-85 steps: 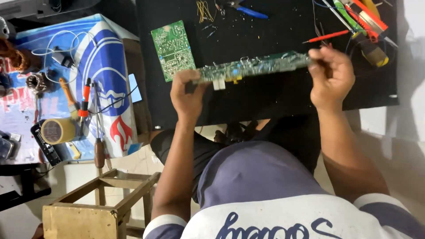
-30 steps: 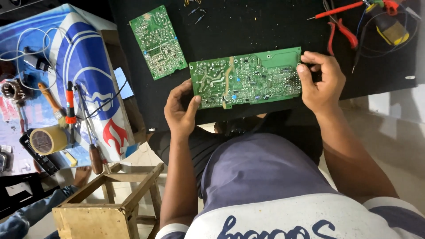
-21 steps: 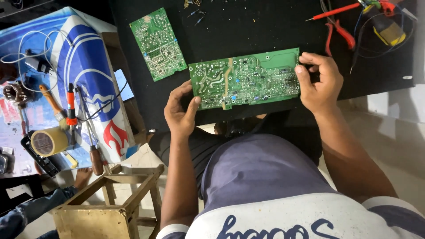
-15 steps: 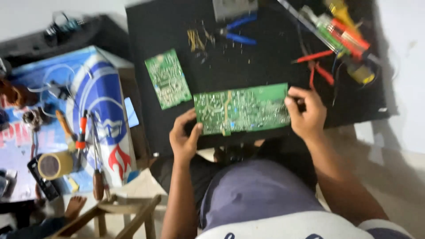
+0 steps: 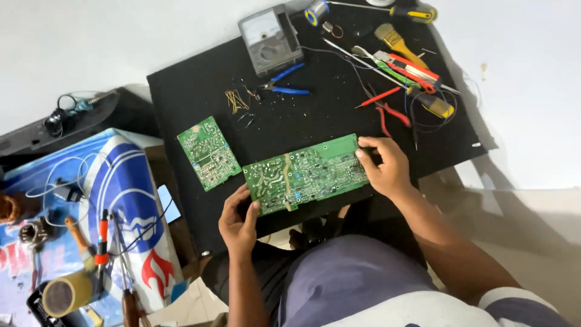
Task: Inspecting and manipulating circuit boards on a repair bench.
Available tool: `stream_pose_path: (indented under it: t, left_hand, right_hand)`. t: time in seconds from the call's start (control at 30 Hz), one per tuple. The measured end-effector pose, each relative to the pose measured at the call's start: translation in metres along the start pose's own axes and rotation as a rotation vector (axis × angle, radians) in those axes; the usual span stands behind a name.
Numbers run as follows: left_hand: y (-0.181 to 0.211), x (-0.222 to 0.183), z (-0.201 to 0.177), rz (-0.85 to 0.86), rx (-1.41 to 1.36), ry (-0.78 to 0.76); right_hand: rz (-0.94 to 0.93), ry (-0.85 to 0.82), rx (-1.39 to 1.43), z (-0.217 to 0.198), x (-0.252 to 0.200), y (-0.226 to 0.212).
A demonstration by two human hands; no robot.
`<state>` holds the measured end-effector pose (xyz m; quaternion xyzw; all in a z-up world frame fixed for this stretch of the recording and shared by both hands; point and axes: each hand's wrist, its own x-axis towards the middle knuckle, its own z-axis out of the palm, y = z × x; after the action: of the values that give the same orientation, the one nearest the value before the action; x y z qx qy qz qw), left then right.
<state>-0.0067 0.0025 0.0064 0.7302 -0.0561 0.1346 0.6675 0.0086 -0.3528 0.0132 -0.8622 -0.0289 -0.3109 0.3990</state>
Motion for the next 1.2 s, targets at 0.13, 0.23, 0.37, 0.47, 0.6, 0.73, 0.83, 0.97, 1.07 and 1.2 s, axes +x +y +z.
stream_pose_path:
  t: [0.13,0.23,0.37,0.47,0.6,0.73,0.83,0.97,1.07,1.2]
  left_hand:
    - [0.004,0.000,-0.002,0.004,-0.001,0.014]
    - [0.008,0.000,0.000,0.008,-0.011,0.019]
    - [0.005,0.000,0.002,0.017,-0.021,0.047]
    - [0.009,0.001,0.002,0.017,-0.021,0.052]
    - [0.009,0.001,0.000,0.003,0.005,0.038]
    - [0.005,0.000,-0.001,-0.006,0.001,0.028]
    - [0.009,0.000,0.001,-0.028,-0.016,0.019]
    - [0.013,-0.001,0.002,-0.033,-0.016,0.014]
    - [0.008,0.000,0.005,-0.011,-0.003,0.026]
    - [0.006,-0.002,0.003,0.053,0.135,0.032]
  right_hand:
    - [-0.011,-0.003,-0.014,0.001,0.000,-0.003]
    - [0.005,-0.007,-0.005,0.001,-0.001,-0.005]
    - [-0.016,-0.027,-0.010,-0.001,-0.002,0.000]
    - [0.002,-0.036,-0.004,0.001,-0.002,0.001]
    - [0.023,-0.050,-0.010,0.001,-0.001,-0.001]
    - [0.038,-0.045,-0.017,-0.002,-0.001,-0.006]
    - [0.044,-0.044,-0.026,0.001,-0.004,0.001]
    - [0.035,-0.023,-0.030,0.000,-0.003,-0.002]
    - [-0.016,-0.035,-0.052,-0.007,-0.004,0.002]
    - [-0.128,-0.132,-0.102,-0.016,-0.007,0.000]
